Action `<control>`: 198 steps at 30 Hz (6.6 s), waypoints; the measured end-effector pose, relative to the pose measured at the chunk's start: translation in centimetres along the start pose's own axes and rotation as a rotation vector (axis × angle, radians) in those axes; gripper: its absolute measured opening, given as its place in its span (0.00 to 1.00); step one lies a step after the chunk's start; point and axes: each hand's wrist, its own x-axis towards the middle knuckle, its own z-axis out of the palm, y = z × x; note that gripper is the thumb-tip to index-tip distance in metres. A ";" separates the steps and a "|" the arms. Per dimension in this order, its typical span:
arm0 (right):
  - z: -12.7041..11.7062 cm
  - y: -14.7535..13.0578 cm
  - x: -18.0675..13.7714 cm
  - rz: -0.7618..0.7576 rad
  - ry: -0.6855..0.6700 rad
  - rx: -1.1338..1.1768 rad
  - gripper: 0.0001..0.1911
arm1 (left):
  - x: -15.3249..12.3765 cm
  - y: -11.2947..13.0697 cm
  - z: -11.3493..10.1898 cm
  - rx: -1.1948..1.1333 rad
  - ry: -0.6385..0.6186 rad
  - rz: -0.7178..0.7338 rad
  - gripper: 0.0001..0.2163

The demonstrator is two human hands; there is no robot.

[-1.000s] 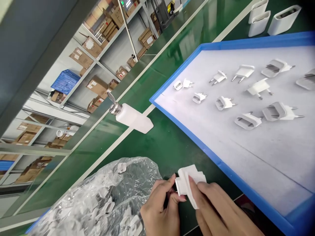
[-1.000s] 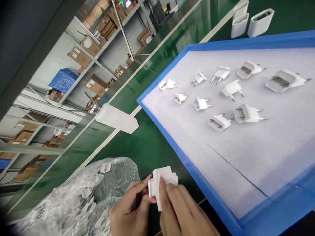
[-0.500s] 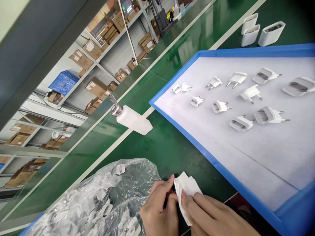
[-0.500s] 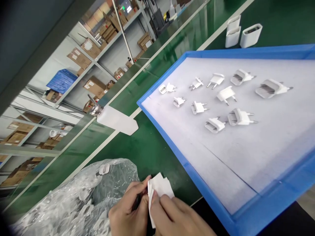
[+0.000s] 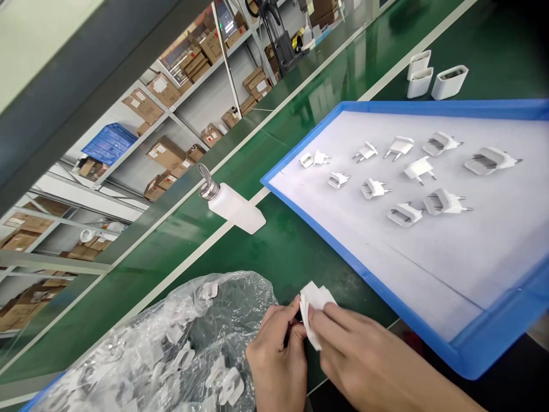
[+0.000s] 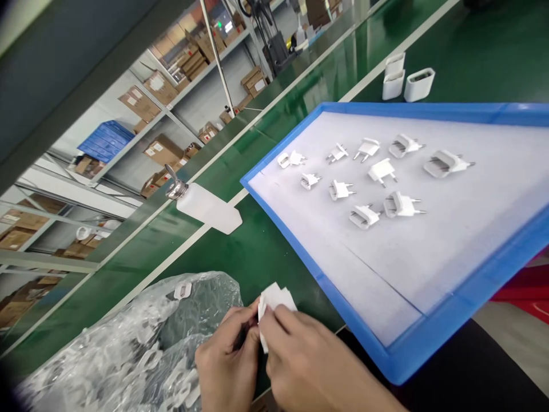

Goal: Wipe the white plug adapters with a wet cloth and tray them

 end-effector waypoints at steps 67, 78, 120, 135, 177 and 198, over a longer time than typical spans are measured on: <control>-2.8 0.5 3.8 1.108 -0.178 0.805 0.11 | 0.2 0.2 -0.2 -0.048 0.000 -0.043 0.13; -1.0 -0.2 1.4 0.866 -0.005 0.539 0.10 | 0.3 0.3 -0.4 -0.041 -0.021 -0.081 0.13; 0.5 -1.9 0.3 0.228 -0.054 0.080 0.19 | 0.1 0.4 -0.6 0.006 -0.063 -0.067 0.13; -3.6 -2.0 1.5 0.757 0.240 0.425 0.19 | 0.2 0.7 -1.3 -0.233 -0.049 0.069 0.19; -6.7 -10.4 2.7 0.929 0.260 1.753 0.11 | -6.0 7.6 -7.2 -0.065 0.834 0.314 0.18; -6.3 -8.5 2.6 1.223 0.319 1.853 0.17 | -5.0 7.8 -6.2 0.191 0.778 0.264 0.07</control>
